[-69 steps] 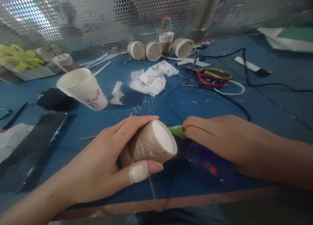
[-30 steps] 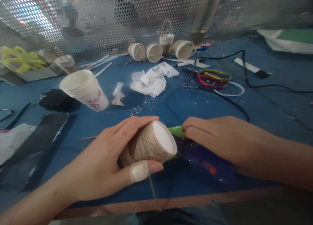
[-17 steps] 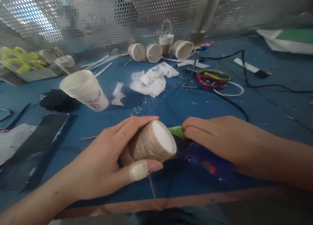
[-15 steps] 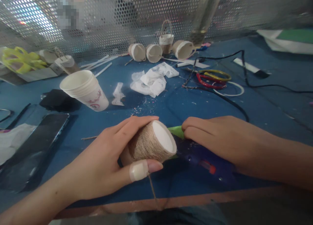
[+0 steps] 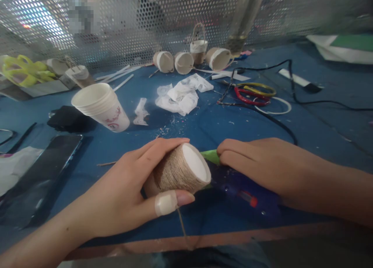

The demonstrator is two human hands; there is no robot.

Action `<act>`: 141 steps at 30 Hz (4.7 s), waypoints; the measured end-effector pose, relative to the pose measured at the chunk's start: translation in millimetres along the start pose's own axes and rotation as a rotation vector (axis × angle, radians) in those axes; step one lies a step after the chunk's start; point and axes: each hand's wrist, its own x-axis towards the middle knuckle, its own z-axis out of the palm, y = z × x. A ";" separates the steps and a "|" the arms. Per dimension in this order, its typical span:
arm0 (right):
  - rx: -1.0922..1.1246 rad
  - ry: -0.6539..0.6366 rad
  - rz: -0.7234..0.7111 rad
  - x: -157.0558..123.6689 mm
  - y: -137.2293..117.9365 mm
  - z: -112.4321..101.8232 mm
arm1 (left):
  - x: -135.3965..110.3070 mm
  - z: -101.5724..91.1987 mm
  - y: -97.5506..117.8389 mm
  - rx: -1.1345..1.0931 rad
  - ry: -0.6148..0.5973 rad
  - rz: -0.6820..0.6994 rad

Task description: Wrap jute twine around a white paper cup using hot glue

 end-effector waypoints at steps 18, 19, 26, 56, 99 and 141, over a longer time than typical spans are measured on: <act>-0.008 -0.095 0.024 -0.2 -2.0 -6.2 | -4.1 -1.3 -20.7 0.002 -0.030 0.115; -0.007 -0.098 0.027 -0.1 -2.1 -6.1 | -4.5 -1.4 -21.4 0.005 -0.025 0.118; -0.019 -0.074 0.018 -0.8 -2.0 -4.1 | -2.9 0.3 -20.7 0.004 -0.014 0.124; 0.031 -0.084 0.015 -1.4 -0.5 -6.8 | -3.8 -0.3 -21.2 0.080 -0.023 0.146; 0.062 -0.082 0.055 -1.5 -2.0 -3.5 | -2.8 2.6 -11.3 0.063 0.003 0.060; 0.053 -0.018 0.031 -3.4 -3.1 -3.9 | -3.7 4.6 -29.7 0.151 0.001 0.232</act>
